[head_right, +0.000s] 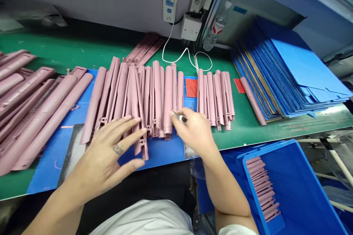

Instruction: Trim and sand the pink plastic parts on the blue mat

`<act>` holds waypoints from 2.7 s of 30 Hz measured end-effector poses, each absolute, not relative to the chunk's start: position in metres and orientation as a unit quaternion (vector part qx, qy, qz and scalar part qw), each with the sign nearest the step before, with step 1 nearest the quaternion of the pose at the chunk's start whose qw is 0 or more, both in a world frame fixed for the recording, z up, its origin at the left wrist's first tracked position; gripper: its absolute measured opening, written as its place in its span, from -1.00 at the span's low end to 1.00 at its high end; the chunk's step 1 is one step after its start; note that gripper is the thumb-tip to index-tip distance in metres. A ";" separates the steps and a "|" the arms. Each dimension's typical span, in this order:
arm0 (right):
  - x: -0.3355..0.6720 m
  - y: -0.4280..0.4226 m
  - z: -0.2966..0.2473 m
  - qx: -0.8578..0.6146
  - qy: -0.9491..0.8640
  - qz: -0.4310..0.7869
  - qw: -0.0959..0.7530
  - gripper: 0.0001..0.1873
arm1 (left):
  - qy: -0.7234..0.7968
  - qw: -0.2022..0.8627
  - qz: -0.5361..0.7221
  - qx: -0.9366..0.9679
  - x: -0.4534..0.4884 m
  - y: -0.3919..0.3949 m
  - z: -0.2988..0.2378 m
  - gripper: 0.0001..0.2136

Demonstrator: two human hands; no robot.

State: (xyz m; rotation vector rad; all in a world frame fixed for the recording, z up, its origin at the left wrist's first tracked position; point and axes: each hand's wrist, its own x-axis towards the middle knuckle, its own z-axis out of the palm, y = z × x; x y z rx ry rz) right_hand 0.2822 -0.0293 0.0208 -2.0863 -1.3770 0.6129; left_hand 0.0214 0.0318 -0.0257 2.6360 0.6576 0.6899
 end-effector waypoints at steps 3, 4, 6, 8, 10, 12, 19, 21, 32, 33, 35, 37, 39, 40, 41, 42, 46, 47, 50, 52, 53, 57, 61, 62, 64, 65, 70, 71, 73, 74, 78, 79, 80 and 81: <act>0.294 -0.033 0.015 -0.799 -0.502 0.235 0.233 -0.52 | 0.193 0.131 0.211 0.949 0.024 0.037 -0.027 -0.41; 0.293 -0.031 0.013 -0.802 -0.503 0.239 0.217 -0.51 | 0.196 0.121 0.214 0.949 0.025 0.038 -0.027 -0.47; 0.290 -0.025 0.008 -0.802 -0.504 0.249 0.201 -0.51 | 0.213 0.111 0.227 0.944 0.025 0.041 -0.027 -0.59; 0.285 -0.020 0.003 -0.793 -0.499 0.272 0.220 -0.49 | 0.230 0.110 0.231 0.939 0.024 0.043 -0.025 -0.61; 0.281 -0.022 -0.001 -0.767 -0.487 0.309 0.281 -0.49 | 0.239 0.113 0.233 0.936 0.025 0.042 -0.021 -0.56; 0.277 -0.030 -0.005 -0.728 -0.469 0.347 0.359 -0.50 | 0.236 0.117 0.249 0.932 0.031 0.038 -0.016 -0.48; 0.251 -0.077 -0.014 -0.648 -0.432 0.403 0.481 -0.58 | 0.229 0.132 0.259 0.929 0.067 0.018 -0.008 -0.13; 0.247 -0.085 -0.017 -0.639 -0.420 0.401 0.505 -0.58 | 0.226 0.139 0.263 0.928 0.070 0.012 -0.008 -0.16; 0.245 -0.101 -0.023 -0.590 -0.418 0.393 0.568 -0.67 | 0.220 0.151 0.369 0.891 0.070 -0.024 -0.016 -0.51; 0.245 -0.102 -0.023 -0.591 -0.418 0.391 0.569 -0.66 | 0.217 0.148 0.375 0.889 0.071 -0.026 -0.016 -0.52; 0.245 -0.104 -0.023 -0.592 -0.417 0.391 0.568 -0.65 | 0.210 0.141 0.389 0.886 0.071 -0.029 -0.015 -0.56; 0.245 -0.106 -0.022 -0.587 -0.419 0.398 0.567 -0.64 | 0.205 0.131 0.402 0.883 0.071 -0.033 -0.014 -0.57; 0.245 -0.108 -0.022 -0.576 -0.419 0.407 0.572 -0.64 | 0.202 0.123 0.415 0.879 0.071 -0.035 -0.013 -0.58; 0.244 -0.109 -0.021 -0.570 -0.417 0.411 0.577 -0.64 | 0.201 0.122 0.419 0.877 0.070 -0.037 -0.014 -0.58; 0.243 -0.109 -0.021 -0.564 -0.414 0.417 0.581 -0.64 | 0.201 0.120 0.421 0.876 0.070 -0.037 -0.014 -0.58; 0.243 -0.110 -0.021 -0.557 -0.410 0.423 0.585 -0.65 | 0.202 0.119 0.420 0.877 0.070 -0.038 -0.015 -0.57; 0.241 -0.113 -0.022 -0.534 -0.409 0.439 0.596 -0.67 | 0.211 0.111 0.408 0.881 0.070 -0.039 -0.018 -0.50; 0.241 -0.114 -0.024 -0.531 -0.411 0.439 0.597 -0.66 | 0.212 0.109 0.409 0.881 0.070 -0.039 -0.018 -0.49; 0.241 -0.116 -0.028 -0.526 -0.417 0.440 0.597 -0.64 | 0.211 0.099 0.417 0.878 0.068 -0.041 -0.018 -0.46; 0.240 -0.117 -0.030 -0.523 -0.416 0.443 0.598 -0.63 | 0.211 0.092 0.425 0.875 0.068 -0.042 -0.017 -0.46; 0.240 -0.117 -0.031 -0.520 -0.415 0.445 0.599 -0.63 | 0.213 0.088 0.429 0.873 0.068 -0.043 -0.017 -0.47; 0.237 -0.118 -0.030 -0.517 -0.403 0.457 0.602 -0.64 | 0.219 0.077 0.442 0.867 0.067 -0.045 -0.016 -0.48; 0.236 -0.118 -0.026 -0.514 -0.397 0.455 0.610 -0.66 | 0.224 0.076 0.448 0.862 0.066 -0.046 -0.018 -0.46; 0.236 -0.117 -0.026 -0.510 -0.399 0.455 0.611 -0.66 | 0.226 0.078 0.446 0.863 0.066 -0.047 -0.018 -0.45; 0.235 -0.117 -0.024 -0.498 -0.405 0.461 0.612 -0.67 | 0.228 0.087 0.437 0.865 0.066 -0.047 -0.019 -0.43; 0.235 -0.117 -0.024 -0.492 -0.409 0.467 0.611 -0.68 | 0.230 0.092 0.433 0.867 0.066 -0.047 -0.019 -0.42; 0.232 -0.118 -0.024 -0.474 -0.399 0.491 0.613 -0.69 | 0.221 0.093 0.442 0.864 0.064 -0.047 -0.018 -0.49; 0.231 -0.118 -0.024 -0.471 -0.394 0.495 0.615 -0.69 | 0.218 0.091 0.446 0.863 0.064 -0.047 -0.017 -0.50; 0.231 -0.118 -0.023 -0.464 -0.391 0.501 0.617 -0.69 | 0.215 0.088 0.454 0.861 0.063 -0.047 -0.017 -0.52; 0.231 -0.117 -0.022 -0.461 -0.392 0.503 0.617 -0.68 | 0.214 0.088 0.456 0.859 0.063 -0.048 -0.017 -0.51; 0.231 -0.116 -0.019 -0.459 -0.399 0.503 0.614 -0.68 | 0.220 0.088 0.454 0.859 0.063 -0.049 -0.018 -0.45; 0.232 -0.116 -0.019 -0.460 -0.400 0.502 0.614 -0.69 | 0.222 0.088 0.451 0.860 0.063 -0.049 -0.019 -0.44; 0.232 -0.116 -0.019 -0.460 -0.403 0.501 0.612 -0.69 | 0.225 0.088 0.449 0.860 0.063 -0.049 -0.019 -0.42; 0.232 -0.116 -0.019 -0.463 -0.406 0.499 0.610 -0.69 | 0.227 0.090 0.447 0.860 0.064 -0.049 -0.019 -0.40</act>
